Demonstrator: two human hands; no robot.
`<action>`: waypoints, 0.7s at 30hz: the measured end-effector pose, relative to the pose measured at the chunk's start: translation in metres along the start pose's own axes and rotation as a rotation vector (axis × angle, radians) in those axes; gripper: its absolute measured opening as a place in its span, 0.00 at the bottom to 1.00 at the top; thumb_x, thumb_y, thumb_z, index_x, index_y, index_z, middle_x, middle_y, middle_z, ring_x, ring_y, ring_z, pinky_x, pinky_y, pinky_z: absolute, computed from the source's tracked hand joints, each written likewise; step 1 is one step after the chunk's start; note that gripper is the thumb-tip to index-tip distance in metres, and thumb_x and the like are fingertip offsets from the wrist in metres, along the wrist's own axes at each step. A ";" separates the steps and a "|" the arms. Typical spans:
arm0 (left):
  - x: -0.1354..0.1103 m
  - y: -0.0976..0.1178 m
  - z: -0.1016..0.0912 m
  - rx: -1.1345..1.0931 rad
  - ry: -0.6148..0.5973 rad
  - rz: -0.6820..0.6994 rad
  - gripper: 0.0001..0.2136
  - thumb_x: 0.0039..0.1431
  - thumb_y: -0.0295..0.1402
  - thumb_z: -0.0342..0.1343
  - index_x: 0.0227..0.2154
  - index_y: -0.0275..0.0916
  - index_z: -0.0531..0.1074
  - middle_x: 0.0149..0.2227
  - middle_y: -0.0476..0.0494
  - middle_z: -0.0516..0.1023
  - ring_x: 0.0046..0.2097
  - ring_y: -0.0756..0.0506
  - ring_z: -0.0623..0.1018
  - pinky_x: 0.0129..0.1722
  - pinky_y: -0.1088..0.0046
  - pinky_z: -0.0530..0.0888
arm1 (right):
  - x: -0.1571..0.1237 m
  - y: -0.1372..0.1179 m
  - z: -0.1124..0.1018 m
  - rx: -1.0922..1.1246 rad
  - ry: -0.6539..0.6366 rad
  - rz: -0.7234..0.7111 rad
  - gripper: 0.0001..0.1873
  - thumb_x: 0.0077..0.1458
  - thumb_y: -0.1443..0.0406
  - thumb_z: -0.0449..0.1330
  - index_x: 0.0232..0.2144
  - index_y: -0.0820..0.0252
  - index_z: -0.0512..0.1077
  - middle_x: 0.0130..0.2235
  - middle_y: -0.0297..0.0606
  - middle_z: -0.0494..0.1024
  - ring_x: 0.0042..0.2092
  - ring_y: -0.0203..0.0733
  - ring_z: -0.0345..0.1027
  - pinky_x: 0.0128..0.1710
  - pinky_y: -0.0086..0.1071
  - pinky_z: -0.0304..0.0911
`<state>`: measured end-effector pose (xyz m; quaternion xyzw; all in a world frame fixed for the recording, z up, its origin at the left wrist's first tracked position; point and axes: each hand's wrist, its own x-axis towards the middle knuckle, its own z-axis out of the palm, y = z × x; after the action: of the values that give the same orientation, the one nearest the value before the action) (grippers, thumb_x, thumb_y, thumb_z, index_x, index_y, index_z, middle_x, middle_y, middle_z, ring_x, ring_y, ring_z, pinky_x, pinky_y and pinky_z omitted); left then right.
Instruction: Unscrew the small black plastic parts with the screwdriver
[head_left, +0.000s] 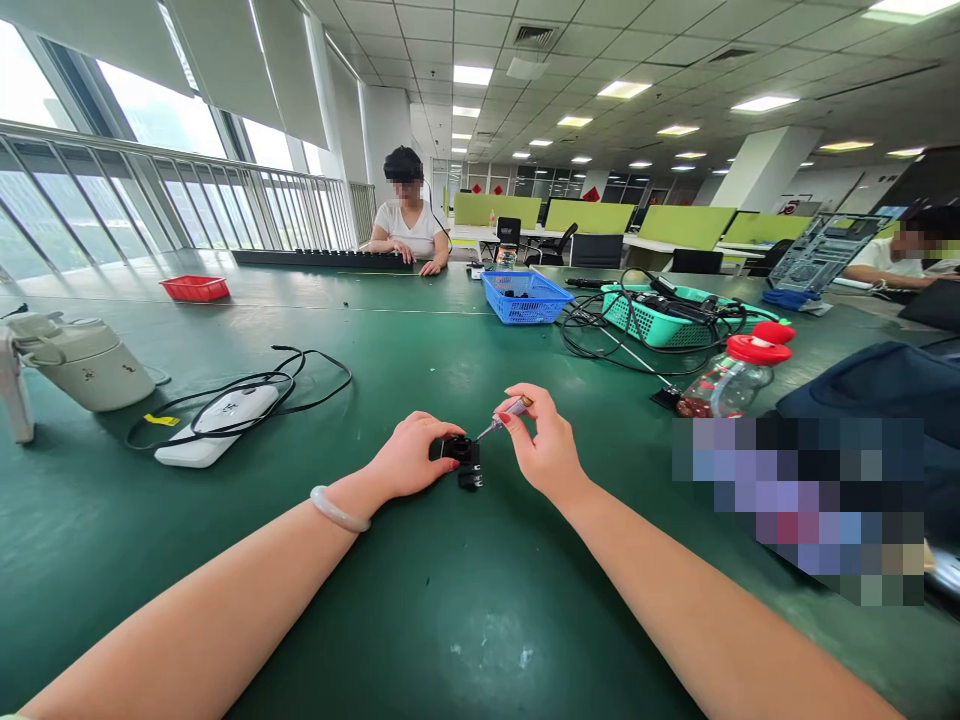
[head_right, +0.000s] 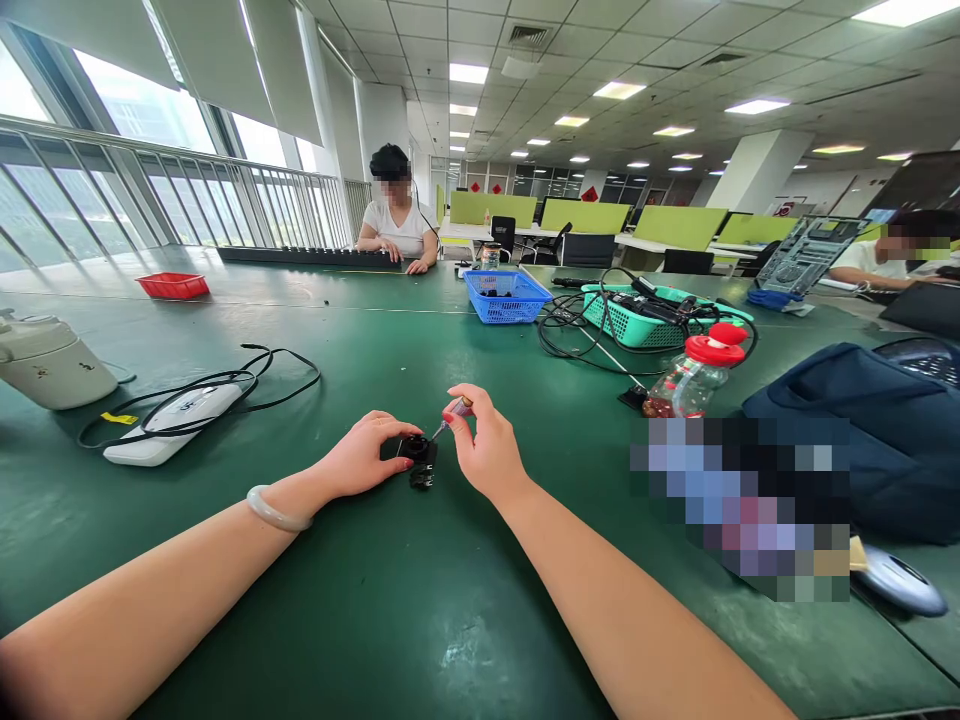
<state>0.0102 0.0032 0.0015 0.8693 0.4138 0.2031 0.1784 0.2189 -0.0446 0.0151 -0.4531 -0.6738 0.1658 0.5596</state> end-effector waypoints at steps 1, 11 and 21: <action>0.000 0.001 0.000 -0.001 -0.005 -0.003 0.18 0.51 0.37 0.59 0.46 0.47 0.74 0.42 0.46 0.78 0.51 0.39 0.70 0.55 0.58 0.67 | 0.000 0.001 0.000 0.004 0.001 0.003 0.11 0.59 0.60 0.54 0.45 0.50 0.65 0.36 0.35 0.77 0.38 0.42 0.72 0.45 0.37 0.65; 0.001 0.000 0.000 -0.005 -0.017 -0.014 0.18 0.51 0.38 0.59 0.47 0.47 0.73 0.42 0.45 0.78 0.50 0.39 0.71 0.55 0.58 0.68 | 0.004 0.006 0.001 0.140 -0.076 0.113 0.13 0.59 0.62 0.53 0.47 0.50 0.63 0.39 0.36 0.77 0.41 0.42 0.75 0.47 0.40 0.66; 0.000 -0.002 0.001 0.011 -0.022 -0.020 0.19 0.51 0.40 0.59 0.48 0.48 0.73 0.42 0.45 0.78 0.50 0.38 0.70 0.55 0.58 0.67 | 0.005 0.010 0.002 0.125 0.005 0.190 0.15 0.58 0.59 0.55 0.47 0.51 0.63 0.37 0.35 0.77 0.40 0.43 0.75 0.46 0.41 0.65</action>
<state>0.0096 0.0045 -0.0002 0.8683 0.4214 0.1896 0.1800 0.2217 -0.0344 0.0103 -0.4798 -0.6146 0.2587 0.5702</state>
